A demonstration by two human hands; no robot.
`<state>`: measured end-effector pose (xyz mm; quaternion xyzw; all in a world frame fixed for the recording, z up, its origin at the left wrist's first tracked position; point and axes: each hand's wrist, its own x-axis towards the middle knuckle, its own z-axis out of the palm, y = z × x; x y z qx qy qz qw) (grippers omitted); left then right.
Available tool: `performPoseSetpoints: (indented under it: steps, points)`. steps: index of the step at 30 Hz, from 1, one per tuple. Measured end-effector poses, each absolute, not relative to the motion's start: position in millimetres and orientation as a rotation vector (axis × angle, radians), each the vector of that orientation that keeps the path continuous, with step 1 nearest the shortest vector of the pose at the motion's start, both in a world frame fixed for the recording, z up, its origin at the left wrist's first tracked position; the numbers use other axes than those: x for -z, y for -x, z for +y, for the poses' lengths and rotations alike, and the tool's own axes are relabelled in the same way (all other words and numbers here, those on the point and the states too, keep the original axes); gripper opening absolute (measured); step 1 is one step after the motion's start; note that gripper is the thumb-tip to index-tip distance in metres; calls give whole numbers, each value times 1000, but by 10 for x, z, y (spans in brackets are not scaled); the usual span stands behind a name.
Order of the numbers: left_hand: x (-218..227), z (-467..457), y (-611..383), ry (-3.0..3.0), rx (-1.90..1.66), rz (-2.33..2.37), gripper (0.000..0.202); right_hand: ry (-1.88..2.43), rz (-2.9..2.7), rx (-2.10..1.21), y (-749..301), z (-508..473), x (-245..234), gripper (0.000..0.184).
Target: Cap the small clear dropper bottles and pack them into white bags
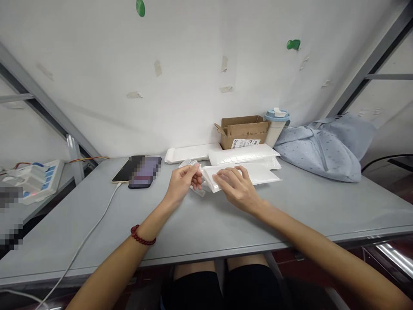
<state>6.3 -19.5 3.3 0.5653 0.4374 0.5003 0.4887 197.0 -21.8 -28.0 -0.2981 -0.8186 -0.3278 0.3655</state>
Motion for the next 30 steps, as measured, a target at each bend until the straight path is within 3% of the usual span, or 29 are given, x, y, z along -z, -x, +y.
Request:
performPoseSetpoints:
  steps: [5,11,17,26,30]
  points:
    - [26,-275,-129,-1908,-1296,1084,15,717,-2109,866,-2001,-246,259,20]
    - [137,-339,-220,-2203,-1157,1006,27,814,-2213,763,-2063,-274,214,28]
    - [234,-366,-354,-1790,-947,1012,21,899,-2202,727,-2086,-167,171,25]
    - [364,-373,-435,-1407,-731,856,43,1094,-2557,381,-2178,88,310,20]
    - [317,-298,-347,-1449,-751,922,43,1243,-2546,314,-2199,147,346,17]
